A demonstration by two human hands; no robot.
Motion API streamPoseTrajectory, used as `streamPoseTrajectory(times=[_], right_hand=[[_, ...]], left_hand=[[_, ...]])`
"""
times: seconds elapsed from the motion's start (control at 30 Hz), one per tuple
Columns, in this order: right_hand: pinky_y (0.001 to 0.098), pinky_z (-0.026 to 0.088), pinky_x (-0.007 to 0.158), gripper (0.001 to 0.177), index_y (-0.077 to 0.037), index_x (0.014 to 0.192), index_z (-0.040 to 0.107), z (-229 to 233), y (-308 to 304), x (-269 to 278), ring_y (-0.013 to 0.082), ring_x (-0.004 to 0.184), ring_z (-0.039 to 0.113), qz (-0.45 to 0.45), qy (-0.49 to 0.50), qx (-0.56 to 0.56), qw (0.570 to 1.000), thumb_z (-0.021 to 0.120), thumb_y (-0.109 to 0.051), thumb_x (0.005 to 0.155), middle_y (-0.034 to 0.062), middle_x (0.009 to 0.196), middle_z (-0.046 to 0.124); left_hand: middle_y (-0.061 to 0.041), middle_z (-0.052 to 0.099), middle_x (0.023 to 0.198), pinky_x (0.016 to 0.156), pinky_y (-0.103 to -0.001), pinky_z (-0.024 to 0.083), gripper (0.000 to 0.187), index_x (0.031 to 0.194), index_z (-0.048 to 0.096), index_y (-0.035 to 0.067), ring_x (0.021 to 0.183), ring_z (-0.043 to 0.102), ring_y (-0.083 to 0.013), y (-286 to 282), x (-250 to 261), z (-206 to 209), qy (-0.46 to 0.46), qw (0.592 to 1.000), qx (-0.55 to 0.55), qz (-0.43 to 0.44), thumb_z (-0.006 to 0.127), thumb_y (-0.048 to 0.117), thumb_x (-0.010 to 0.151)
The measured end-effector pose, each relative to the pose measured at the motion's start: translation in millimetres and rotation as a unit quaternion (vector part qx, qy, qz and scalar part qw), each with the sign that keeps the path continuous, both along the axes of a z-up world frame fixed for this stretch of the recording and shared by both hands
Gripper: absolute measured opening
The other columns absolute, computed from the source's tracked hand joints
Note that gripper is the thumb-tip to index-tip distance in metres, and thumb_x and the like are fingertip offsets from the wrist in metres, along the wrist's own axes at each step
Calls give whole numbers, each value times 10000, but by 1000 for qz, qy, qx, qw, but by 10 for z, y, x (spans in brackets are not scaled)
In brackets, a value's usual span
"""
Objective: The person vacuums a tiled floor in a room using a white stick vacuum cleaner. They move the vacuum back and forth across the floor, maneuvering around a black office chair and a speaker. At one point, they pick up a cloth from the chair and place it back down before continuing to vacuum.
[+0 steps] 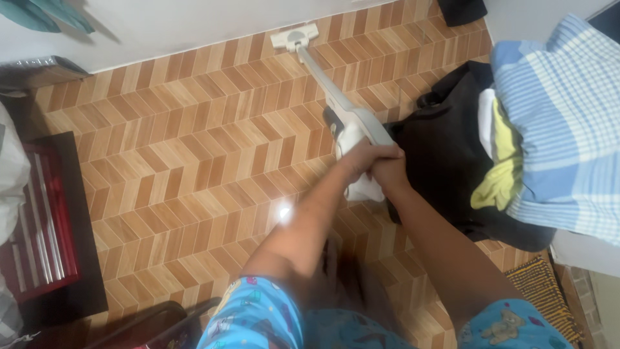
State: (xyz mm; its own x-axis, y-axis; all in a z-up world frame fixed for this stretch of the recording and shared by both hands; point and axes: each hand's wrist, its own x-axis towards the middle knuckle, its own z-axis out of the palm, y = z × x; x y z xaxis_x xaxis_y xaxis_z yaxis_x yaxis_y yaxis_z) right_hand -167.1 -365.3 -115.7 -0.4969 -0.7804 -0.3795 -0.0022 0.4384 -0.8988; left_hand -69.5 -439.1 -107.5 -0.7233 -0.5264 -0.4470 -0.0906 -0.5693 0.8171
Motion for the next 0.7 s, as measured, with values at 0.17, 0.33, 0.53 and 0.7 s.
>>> streamPoseTrajectory(times=[0.17, 0.33, 0.53, 0.7], right_hand=[[346, 486, 495, 153, 5, 1119, 668, -210, -214, 13, 160, 644, 635, 33, -51, -48, 997, 615, 24, 976, 87, 862, 697], [346, 505, 507, 129, -7, 1127, 682, -277, 47, -90, 155, 683, 661, 66, -10, 20, 998, 632, -71, 1026, 76, 882, 722], [345, 590, 701, 243, 17, 1212, 685, -41, 1259, -553, 170, 830, 722, 159, -4, 46, 986, 700, -93, 996, 111, 947, 755], [385, 599, 819, 435, -20, 1409, 620, 768, 2409, -979, 220, 944, 739, 218, -165, 38, 961, 662, -136, 991, 128, 1083, 769]], left_hand=[[-97, 762, 819, 426, -315, 434, 441, 1015, 787, 30, 591, 665, -189, -187, 72, -168, 3, 999, 0, 32, 887, 371, 754], [-109, 736, 789, 397, -336, 432, 426, 972, 750, 29, 558, 644, -211, 170, 27, -158, -43, 997, -34, 48, 881, 376, 762], [6, 812, 998, 437, -289, 470, 344, 1072, 791, 90, 865, 766, -51, 1126, -93, 113, 28, 999, 30, -31, 806, 354, 852], [-55, 765, 956, 508, -278, 511, 334, 1123, 739, 20, 801, 722, -122, 2141, -186, 541, 152, 986, 62, -32, 818, 268, 914]])
